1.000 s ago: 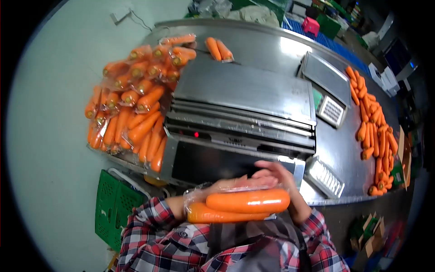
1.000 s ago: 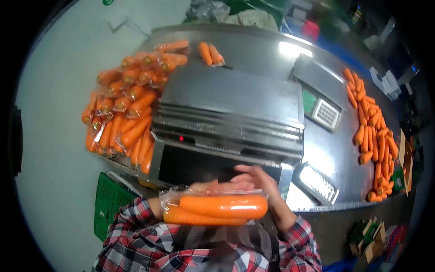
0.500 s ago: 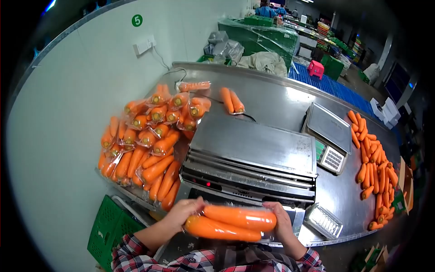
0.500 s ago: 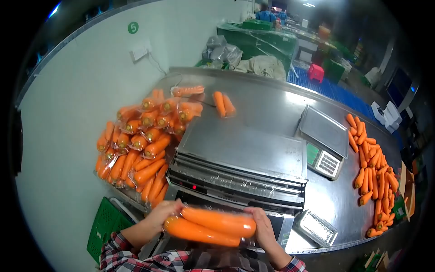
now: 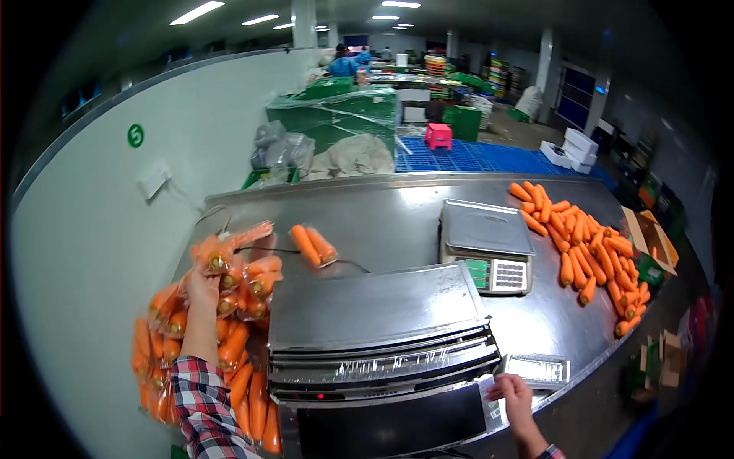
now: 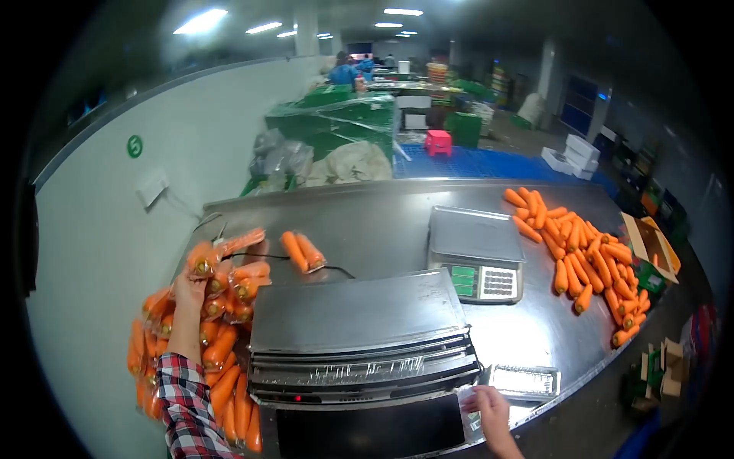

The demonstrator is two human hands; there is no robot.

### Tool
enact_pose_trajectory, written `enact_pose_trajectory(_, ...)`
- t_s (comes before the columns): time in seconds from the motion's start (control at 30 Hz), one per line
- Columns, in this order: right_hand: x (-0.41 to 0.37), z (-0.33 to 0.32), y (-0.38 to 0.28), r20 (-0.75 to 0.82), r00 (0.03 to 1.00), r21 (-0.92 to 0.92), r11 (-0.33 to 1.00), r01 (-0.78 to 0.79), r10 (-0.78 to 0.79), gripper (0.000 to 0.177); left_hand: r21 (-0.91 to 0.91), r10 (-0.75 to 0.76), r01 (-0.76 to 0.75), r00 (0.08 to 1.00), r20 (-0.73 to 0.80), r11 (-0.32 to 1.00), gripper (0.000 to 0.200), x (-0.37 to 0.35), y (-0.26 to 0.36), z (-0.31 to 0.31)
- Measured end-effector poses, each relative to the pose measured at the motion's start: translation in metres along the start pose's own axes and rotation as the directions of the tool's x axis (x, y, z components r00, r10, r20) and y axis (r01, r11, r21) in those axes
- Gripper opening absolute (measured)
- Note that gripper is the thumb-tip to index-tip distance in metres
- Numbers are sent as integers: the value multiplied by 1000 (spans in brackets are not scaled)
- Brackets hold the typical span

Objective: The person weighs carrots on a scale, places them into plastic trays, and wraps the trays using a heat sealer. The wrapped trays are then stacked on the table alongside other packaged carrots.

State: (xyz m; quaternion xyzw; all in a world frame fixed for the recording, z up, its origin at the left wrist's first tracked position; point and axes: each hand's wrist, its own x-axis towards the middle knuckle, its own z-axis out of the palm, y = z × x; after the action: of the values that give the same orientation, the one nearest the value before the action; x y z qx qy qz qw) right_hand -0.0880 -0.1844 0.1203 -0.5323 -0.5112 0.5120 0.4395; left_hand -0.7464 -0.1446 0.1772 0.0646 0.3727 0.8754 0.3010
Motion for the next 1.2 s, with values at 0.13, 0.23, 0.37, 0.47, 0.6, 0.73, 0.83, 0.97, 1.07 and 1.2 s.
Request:
enact_pose_trajectory(0.13,11,-83,44,-87,971,-594,794,129,-223,19,112,-60,64,998,-35,992,43,10,-14,3)
enact_pose_trajectory(0.23,6,-124,86,144,925,-951,207,227,-352,25,159,-10,10,1000,2,987,44,-39,-21,28)
enact_pose_trajectory(0.37,14,-151,94,258,932,-952,99,291,-255,29,166,-112,86,982,153,982,37,-106,-39,39)
enact_pose_trajectory(0.47,30,-170,88,383,882,-863,234,448,-276,18,298,-178,89,941,288,950,31,-178,-57,79)
enact_pose_trajectory(0.6,55,-213,122,615,770,-743,202,638,-171,10,311,-139,35,937,319,950,27,-270,-105,149)
enact_pose_trajectory(0.73,78,-224,128,735,571,-483,309,819,-365,12,438,-251,-14,803,540,899,24,-364,-191,216)
enact_pose_trajectory(0.83,89,-219,130,752,459,-302,371,878,-473,18,687,-490,-114,618,615,718,23,-434,-264,250)
enact_pose_trajectory(0.97,100,-229,124,768,405,-123,506,854,-496,22,655,-737,-637,194,647,407,39,-507,-360,255)
enact_pose_trajectory(1.07,97,-248,126,789,488,-97,709,698,-372,21,325,-898,-897,-151,413,300,54,-537,-399,246)
enact_pose_trajectory(1.2,109,-268,137,822,391,-207,422,883,-415,16,225,-958,-964,-77,278,142,54,-549,-423,205)
